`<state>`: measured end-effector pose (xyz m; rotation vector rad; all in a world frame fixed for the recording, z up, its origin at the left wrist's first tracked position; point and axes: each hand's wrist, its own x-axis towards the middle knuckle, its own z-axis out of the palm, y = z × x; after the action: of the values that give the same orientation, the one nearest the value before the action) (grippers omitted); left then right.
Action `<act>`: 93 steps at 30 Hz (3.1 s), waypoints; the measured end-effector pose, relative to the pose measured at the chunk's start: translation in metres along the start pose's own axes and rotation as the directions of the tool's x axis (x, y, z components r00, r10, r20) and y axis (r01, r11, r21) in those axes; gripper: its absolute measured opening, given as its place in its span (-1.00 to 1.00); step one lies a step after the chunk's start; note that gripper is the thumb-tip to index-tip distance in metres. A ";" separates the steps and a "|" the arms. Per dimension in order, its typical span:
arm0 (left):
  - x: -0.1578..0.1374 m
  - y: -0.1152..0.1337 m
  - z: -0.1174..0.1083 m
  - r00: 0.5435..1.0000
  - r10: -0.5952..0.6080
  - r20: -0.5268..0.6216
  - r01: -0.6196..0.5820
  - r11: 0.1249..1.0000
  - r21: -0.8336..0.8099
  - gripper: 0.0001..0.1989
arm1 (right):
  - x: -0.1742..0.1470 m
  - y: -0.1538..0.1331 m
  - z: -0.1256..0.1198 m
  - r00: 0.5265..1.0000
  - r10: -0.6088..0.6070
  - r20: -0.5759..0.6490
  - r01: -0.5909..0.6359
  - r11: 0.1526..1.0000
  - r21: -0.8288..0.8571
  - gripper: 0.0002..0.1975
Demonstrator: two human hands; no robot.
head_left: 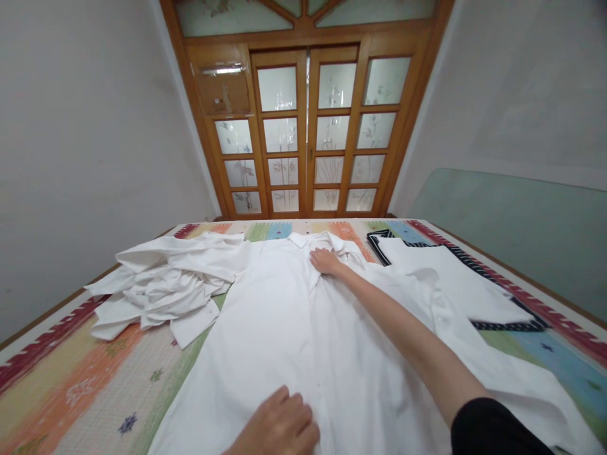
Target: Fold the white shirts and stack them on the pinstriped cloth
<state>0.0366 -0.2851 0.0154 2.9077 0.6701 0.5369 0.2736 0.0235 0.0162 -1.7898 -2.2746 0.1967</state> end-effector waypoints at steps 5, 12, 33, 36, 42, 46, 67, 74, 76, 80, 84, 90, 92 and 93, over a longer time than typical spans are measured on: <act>0.026 -0.083 -0.039 0.904 -0.411 -0.117 0.427 0.879 0.212 -0.70 | -0.028 -0.021 -0.010 0.994 -0.106 0.006 0.105 0.988 0.111 -0.69; 0.017 -0.191 -0.028 0.654 -0.755 -0.046 0.738 0.622 0.261 -0.38 | -0.050 -0.044 -0.018 0.998 -0.062 0.012 0.061 0.995 0.075 -0.76; 0.006 -0.192 -0.021 0.677 -0.727 -0.119 0.726 0.632 0.270 -0.41 | -0.031 -0.048 0.011 0.997 0.034 -0.067 -0.016 0.969 0.247 -0.63; 0.005 -0.191 -0.018 0.679 -0.719 -0.147 0.724 0.624 0.294 -0.44 | -0.034 -0.050 0.011 0.999 0.003 -0.050 0.004 0.991 0.133 -0.67; 0.001 -0.185 -0.015 0.686 -0.683 -0.253 0.725 0.606 0.327 -0.54 | -0.035 -0.050 0.005 1.000 0.025 -0.006 -0.025 0.998 0.060 -0.62; -0.001 -0.179 -0.017 0.702 -0.648 -0.294 0.711 0.626 0.320 -0.59 | -0.033 -0.050 0.003 0.999 0.034 -0.004 -0.034 0.999 0.040 -0.64; 0.072 -0.014 -0.021 0.825 -0.499 0.266 0.450 0.864 0.226 -0.57 | -0.080 -0.024 0.000 0.960 -0.278 0.040 0.277 0.961 0.012 -0.66; 0.069 -0.005 -0.014 0.781 -0.544 0.306 0.488 0.838 0.244 -0.66 | -0.093 -0.028 0.002 0.968 -0.243 0.061 0.245 0.969 -0.036 -0.51; 0.067 -0.003 -0.015 0.759 -0.572 0.310 0.517 0.820 0.246 -0.64 | -0.094 -0.031 0.001 0.979 -0.194 0.067 0.197 0.980 -0.037 -0.50; 0.071 0.003 -0.017 0.716 -0.624 0.313 0.570 0.782 0.252 -0.58 | -0.093 -0.037 0.001 0.991 -0.112 0.074 0.114 0.993 -0.025 -0.50; 0.077 0.005 -0.021 0.691 -0.634 0.347 0.589 0.773 0.238 -0.60 | -0.090 -0.039 0.002 0.993 -0.100 0.060 0.102 0.994 -0.029 -0.54; 0.076 0.006 -0.028 0.725 -0.575 0.379 0.540 0.816 0.206 -0.63 | -0.090 -0.034 0.000 0.990 -0.116 0.084 0.116 0.993 -0.002 -0.51; 0.074 0.006 -0.029 0.749 -0.546 0.375 0.508 0.837 0.204 -0.64 | -0.092 -0.033 -0.001 0.990 -0.114 0.080 0.115 0.993 -0.005 -0.51; 0.073 0.006 -0.029 0.757 -0.539 0.369 0.501 0.842 0.201 -0.65 | -0.092 -0.034 -0.001 0.991 -0.112 0.074 0.113 0.994 -0.010 -0.51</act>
<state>0.0893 -0.2574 0.0666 2.5808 1.3831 -0.1803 0.2626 -0.0741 0.0156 -1.6813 -2.4260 0.2301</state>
